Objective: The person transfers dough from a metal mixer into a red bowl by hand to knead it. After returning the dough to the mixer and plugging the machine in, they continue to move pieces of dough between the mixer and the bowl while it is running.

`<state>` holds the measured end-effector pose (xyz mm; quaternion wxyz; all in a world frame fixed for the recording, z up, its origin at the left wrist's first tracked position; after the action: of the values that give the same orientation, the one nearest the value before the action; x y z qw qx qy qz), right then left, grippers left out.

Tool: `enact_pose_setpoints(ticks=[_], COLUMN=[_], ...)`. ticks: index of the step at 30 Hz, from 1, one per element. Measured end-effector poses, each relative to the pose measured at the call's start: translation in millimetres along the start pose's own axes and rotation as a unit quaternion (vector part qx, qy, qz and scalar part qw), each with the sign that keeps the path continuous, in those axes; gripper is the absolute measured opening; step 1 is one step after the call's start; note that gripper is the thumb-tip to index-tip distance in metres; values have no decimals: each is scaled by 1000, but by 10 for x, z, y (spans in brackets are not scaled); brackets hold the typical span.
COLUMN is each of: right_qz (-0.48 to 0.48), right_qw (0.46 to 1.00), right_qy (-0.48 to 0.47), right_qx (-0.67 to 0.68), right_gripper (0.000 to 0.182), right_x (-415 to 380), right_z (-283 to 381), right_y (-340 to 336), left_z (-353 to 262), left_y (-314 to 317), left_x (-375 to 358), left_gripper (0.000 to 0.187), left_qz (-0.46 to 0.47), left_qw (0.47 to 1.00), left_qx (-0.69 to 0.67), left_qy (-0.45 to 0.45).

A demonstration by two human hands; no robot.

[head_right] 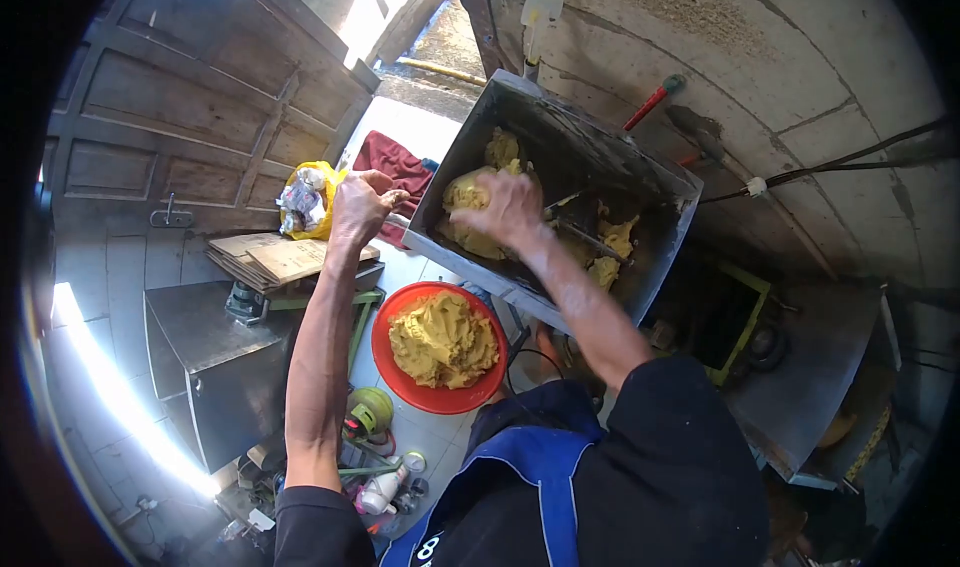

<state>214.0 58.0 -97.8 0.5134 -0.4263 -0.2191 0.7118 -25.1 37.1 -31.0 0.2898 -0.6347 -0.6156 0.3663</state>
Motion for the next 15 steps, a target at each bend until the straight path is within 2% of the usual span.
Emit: enact_pose_setpoints(ticks=[1, 2, 4, 5, 6, 8, 9, 11, 12, 14, 15], right_qz=[125, 128, 22, 23, 28, 31, 189, 227, 225, 314, 381], right_qw=[991, 991, 992, 992, 997, 995, 973, 972, 973, 949, 910], right_qy=[37, 36, -26, -27, -58, -95, -94, 52, 52, 10, 72], right_qx=[9, 9, -118, -118, -52, 12, 89, 25, 25, 27, 144], right_gripper=[94, 94, 92, 92, 93, 93, 93, 87, 87, 70, 67], right_x=[170, 345, 607, 731, 878, 987, 852, 467, 465, 400, 432], right_z=[-3, 8, 14, -126, -295, -274, -213, -142, -153, -196, -278], right_y=[-61, -82, -76, 176, 549, 670, 755, 564, 507, 494, 475], left_z=[-3, -4, 0, 1, -6, -60, -71, -135, -153, -89, -63], left_y=[-16, -19, -7, -12, -22, -49, -37, -76, -76, -54, -54], left_x=[0, -3, -3, 3, -6, 2, 0, 2, -14, -2, -3], left_gripper=[37, 37, 38, 37, 37, 35, 34, 32, 31, 31, 34], left_qz=[-2, -1, 8, 5, 6, 5, 29, 13, -3, 1, 3], left_qw=[1000, 1000, 1000, 1000, 1000, 1000, 999, 1000, 999, 1000, 1000], left_qx=[7, 8, 16, 14, 17, 17, -6, 27, 24, 21, 6], left_qy=[8, 5, -9, -10, -11, 5, -12, 6, 32, 19, 3])
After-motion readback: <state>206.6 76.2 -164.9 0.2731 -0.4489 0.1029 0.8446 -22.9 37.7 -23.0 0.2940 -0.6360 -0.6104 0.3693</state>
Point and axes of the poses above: each hand's wrist, its own x-axis towards the middle knuckle, its own y-axis out of the palm, z = x × y, the point moved 6 cm from there along x, towards the middle knuckle, and after that the axes turned 15 degrees about y, right-handed, at the moved point
